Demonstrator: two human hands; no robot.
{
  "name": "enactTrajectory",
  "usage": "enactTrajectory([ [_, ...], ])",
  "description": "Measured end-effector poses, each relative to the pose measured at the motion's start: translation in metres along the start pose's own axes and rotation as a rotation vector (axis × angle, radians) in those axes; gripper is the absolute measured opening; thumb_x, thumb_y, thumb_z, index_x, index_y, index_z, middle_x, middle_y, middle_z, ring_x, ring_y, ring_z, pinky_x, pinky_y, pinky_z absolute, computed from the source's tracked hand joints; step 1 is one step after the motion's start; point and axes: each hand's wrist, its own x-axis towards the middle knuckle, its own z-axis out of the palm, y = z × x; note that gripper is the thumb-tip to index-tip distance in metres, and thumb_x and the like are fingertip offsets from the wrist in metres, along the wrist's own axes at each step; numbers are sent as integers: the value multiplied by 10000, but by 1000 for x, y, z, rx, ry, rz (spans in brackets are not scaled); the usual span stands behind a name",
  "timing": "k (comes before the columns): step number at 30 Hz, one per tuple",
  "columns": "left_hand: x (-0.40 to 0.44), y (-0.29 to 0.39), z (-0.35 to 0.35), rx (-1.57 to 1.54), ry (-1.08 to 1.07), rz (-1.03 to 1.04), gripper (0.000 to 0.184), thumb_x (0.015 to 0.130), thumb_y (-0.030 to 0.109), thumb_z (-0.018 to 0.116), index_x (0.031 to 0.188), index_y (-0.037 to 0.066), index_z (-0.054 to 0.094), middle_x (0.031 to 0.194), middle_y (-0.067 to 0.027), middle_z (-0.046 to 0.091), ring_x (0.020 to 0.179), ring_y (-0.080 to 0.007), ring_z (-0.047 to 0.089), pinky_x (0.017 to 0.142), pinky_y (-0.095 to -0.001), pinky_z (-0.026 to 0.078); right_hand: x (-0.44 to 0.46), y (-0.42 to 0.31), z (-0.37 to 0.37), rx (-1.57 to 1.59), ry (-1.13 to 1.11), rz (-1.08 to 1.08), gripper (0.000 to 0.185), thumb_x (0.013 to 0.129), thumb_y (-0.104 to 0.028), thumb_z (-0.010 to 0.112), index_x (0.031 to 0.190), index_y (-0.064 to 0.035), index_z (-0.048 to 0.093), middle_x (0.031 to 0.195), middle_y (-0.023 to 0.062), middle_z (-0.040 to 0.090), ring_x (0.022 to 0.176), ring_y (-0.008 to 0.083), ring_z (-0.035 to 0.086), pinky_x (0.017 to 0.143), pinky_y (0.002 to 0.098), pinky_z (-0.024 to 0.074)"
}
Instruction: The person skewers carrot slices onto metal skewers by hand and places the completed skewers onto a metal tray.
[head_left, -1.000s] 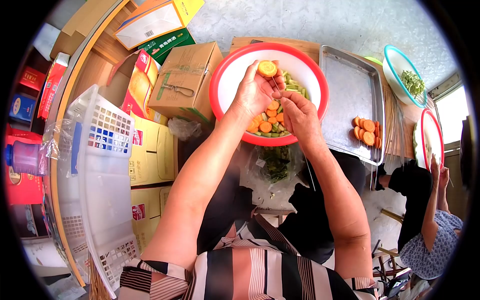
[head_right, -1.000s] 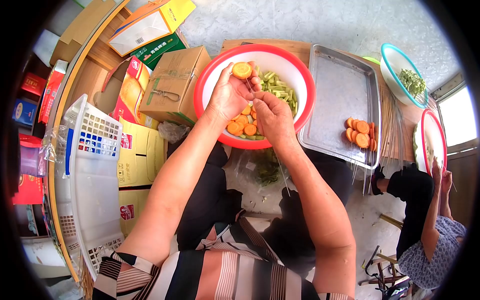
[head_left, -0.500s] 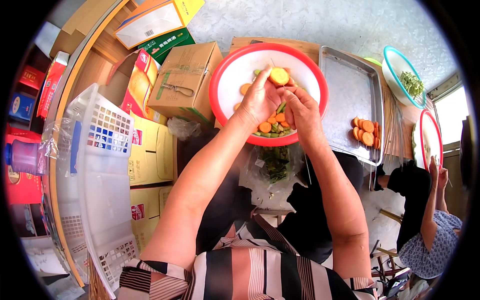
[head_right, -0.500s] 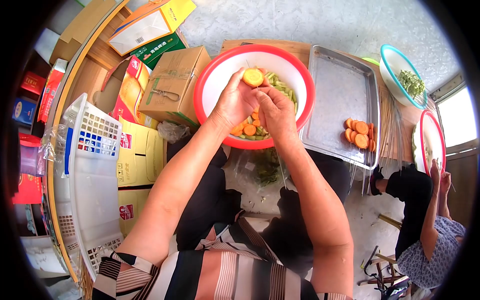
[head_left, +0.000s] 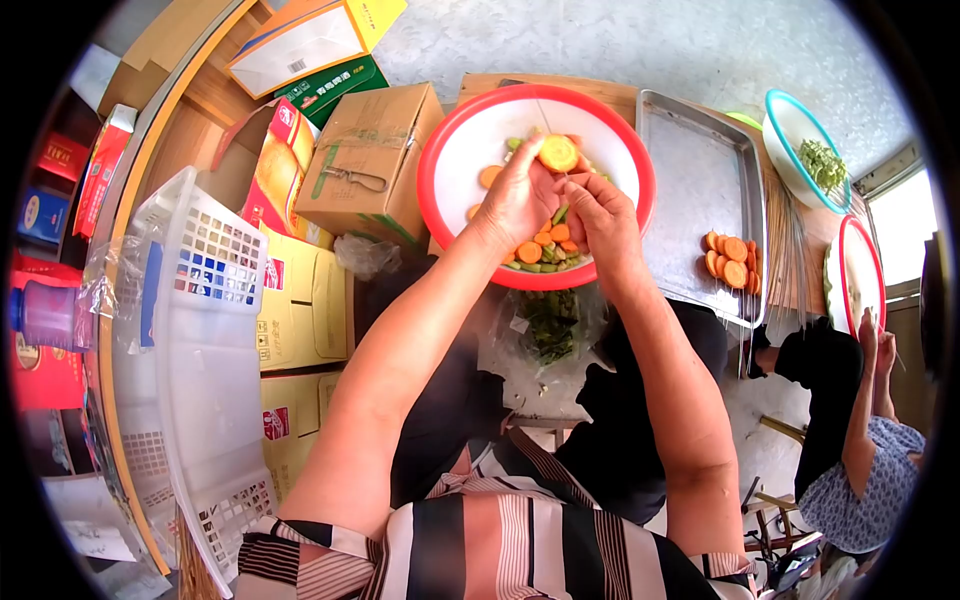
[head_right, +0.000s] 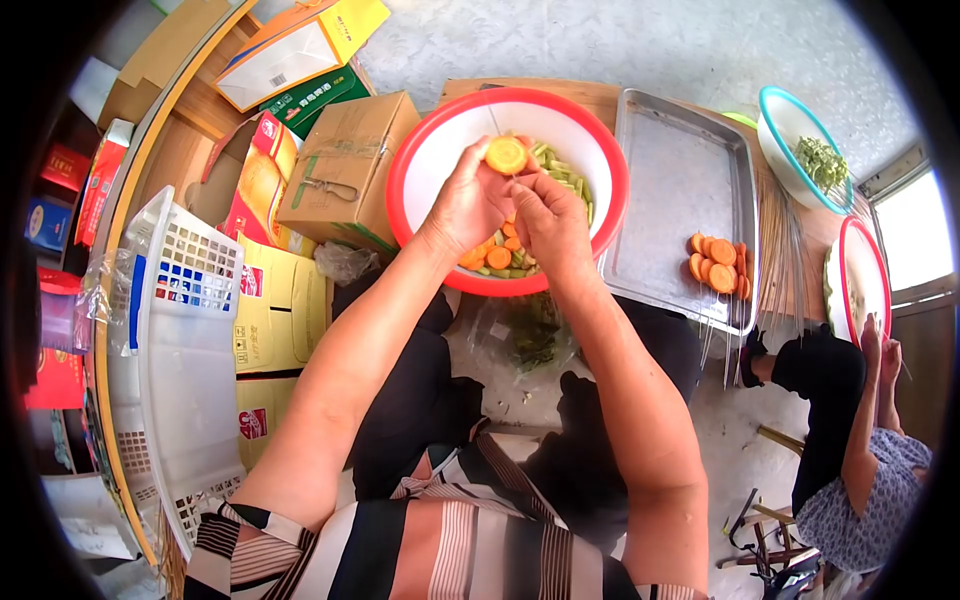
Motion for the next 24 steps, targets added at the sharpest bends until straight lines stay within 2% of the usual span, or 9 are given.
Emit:
enactTrajectory([
  [3, 4, -2, -2, 20, -31, -57, 452, 947, 400, 417, 1149, 10, 528, 1022, -90, 604, 958, -204, 575, 892, -336, 446, 4, 0, -7, 15, 39, 4, 180, 946, -181, 478, 917, -45, 593, 527, -53, 395, 440, 39, 322, 415, 200, 224],
  [7, 12, 9, -31, 153, 89, -20, 442, 944, 435, 452, 1089, 29, 552, 964, -108, 641, 837, -228, 634, 708, -348, 520, 4, -2, -16, 23, 60, -39, 190, 944, -175, 485, 941, -19, 593, 525, -48, 397, 425, 50, 317, 407, 207, 234],
  [10, 6, 25, -42, 589, 303, -10, 273, 938, 279, 514, 1051, 44, 594, 903, -59, 640, 756, -153, 631, 697, -284, 518, 3, -5, -21, 43, 70, -19, 192, 945, -169, 481, 944, -12, 591, 524, -46, 396, 427, 48, 319, 406, 206, 241],
  [15, 12, 17, -78, 1149, 351, -45, 223, 896, 219, 544, 988, 40, 640, 838, -33, 648, 706, -111, 626, 651, -247, 491, 1, -6, -28, 39, 65, -67, 184, 935, -162, 486, 900, -17, 593, 520, -27, 424, 414, 56, 342, 391, 213, 256],
  [17, 15, 8, -90, 1632, 272, -12, 242, 867, 215, 564, 1026, 47, 637, 852, -39, 662, 695, -92, 625, 650, -245, 492, -1, -7, -29, 46, 73, -66, 184, 935, -161, 486, 901, -15, 593, 519, -26, 422, 416, 55, 339, 393, 212, 255],
  [19, 18, -8, -94, 1659, 249, -35, 256, 836, 177, 559, 1052, 60, 632, 930, -83, 670, 775, -148, 647, 713, -289, 499, -2, -8, -30, 50, 81, -69, 185, 935, -160, 485, 902, -13, 594, 519, -25, 421, 418, 54, 337, 395, 212, 253],
  [21, 22, -25, -103, 1873, 18, 90, 268, 830, 151, 540, 1065, 61, 631, 955, -133, 660, 897, -247, 636, 786, -355, 490, -3, -7, -33, 89, 77, -45, 184, 933, -157, 487, 899, -11, 594, 513, -30, 412, 420, 52, 331, 400, 212, 251],
  [22, 23, -32, -106, 1918, -25, 37, 321, 818, 120, 545, 1130, 83, 609, 1075, -158, 612, 1048, -314, 562, 879, -398, 448, -4, -6, -35, 87, 83, -46, 184, 933, -157, 487, 899, -11, 594, 513, -30, 412, 420, 52, 331, 400, 212, 251],
  [24, 21, -42, -105, 1976, -52, 19, 348, 815, 111, 555, 1161, 97, 593, 1124, -150, 582, 1072, -315, 544, 896, -396, 438, -5, -5, -40, 95, 80, -56, 181, 930, -153, 489, 895, -9, 593, 509, -34, 407, 423, 49, 330, 403, 210, 246],
])
